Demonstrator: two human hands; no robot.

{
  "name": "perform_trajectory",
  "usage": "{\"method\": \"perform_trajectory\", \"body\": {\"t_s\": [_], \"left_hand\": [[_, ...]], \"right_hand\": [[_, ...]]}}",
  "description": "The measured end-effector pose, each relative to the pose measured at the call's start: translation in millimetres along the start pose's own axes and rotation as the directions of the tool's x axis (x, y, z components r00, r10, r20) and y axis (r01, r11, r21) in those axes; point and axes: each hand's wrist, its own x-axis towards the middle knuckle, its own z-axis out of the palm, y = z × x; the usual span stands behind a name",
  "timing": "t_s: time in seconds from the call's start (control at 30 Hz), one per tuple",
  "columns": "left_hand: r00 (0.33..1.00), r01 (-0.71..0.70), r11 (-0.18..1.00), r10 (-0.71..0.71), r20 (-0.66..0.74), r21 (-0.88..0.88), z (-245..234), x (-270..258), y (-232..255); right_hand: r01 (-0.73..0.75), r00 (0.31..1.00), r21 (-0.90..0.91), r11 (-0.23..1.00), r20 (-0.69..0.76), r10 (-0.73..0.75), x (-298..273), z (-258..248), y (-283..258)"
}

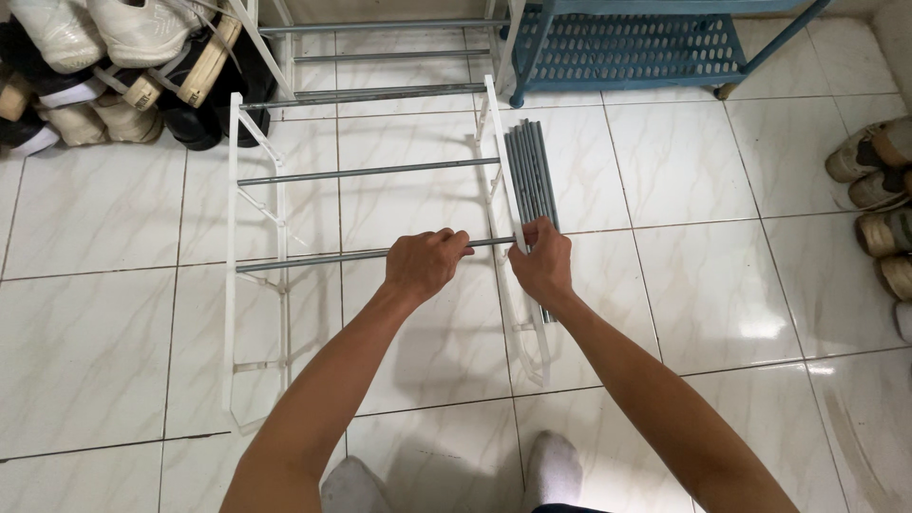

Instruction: The person assembles a white plastic shoe rack by inserting metal rods into the frame slots. They repeatedly pick up rods from a pile on the floor and place them into the rack, adjusting positions as needed. The task continues until the rack is fully populated with rods.

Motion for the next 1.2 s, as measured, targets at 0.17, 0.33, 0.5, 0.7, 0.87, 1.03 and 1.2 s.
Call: {"method": "perform_trajectory", "body": {"t_s": [0.17, 0.33, 0.5, 0.7, 0.87, 1.03, 1.2], "left_hand": [[0.924, 0.231, 0.969, -0.192, 0.330, -0.084, -31, 15, 10], [0.824, 0.394, 0.890, -0.231, 0.518, -0.230, -47, 29, -3], [0.918, 0.266, 0.957, -0.215, 0.333, -0.116, -26, 17, -5], [0.976, -0.039, 0.988, 0.070, -0.207, 0.148, 15, -15, 1], [0.969, -0.144, 0.979, 0.169, -0.180, 0.143, 20, -15, -5], [0.999, -0.039, 0.995, 0.038, 0.019, 0.095, 10, -9, 0], [0.955, 0.146, 0.989, -0.143, 0.260, 0.008, -22, 2, 10]], "right_hand": [[-0.012, 1.000, -0.010, 1.000, -0.011, 0.012, -6, 1, 3], [-0.021, 1.000, -0.015, 1.000, -0.010, 0.021, -10, 3, 1], [-0.020, 1.000, 0.024, 1.000, -0.016, 0.020, -9, 1, -3], [-0.075, 0.997, 0.016, 0.997, 0.005, 0.074, -8, 0, -1], [-0.045, 0.999, 0.030, 0.999, -0.016, 0.046, -8, -5, 3], [-0.045, 0.999, 0.033, 0.998, 0.005, 0.044, -11, -5, 3], [-0.019, 1.000, -0.004, 1.000, -0.010, 0.019, -13, -1, 3]]}}
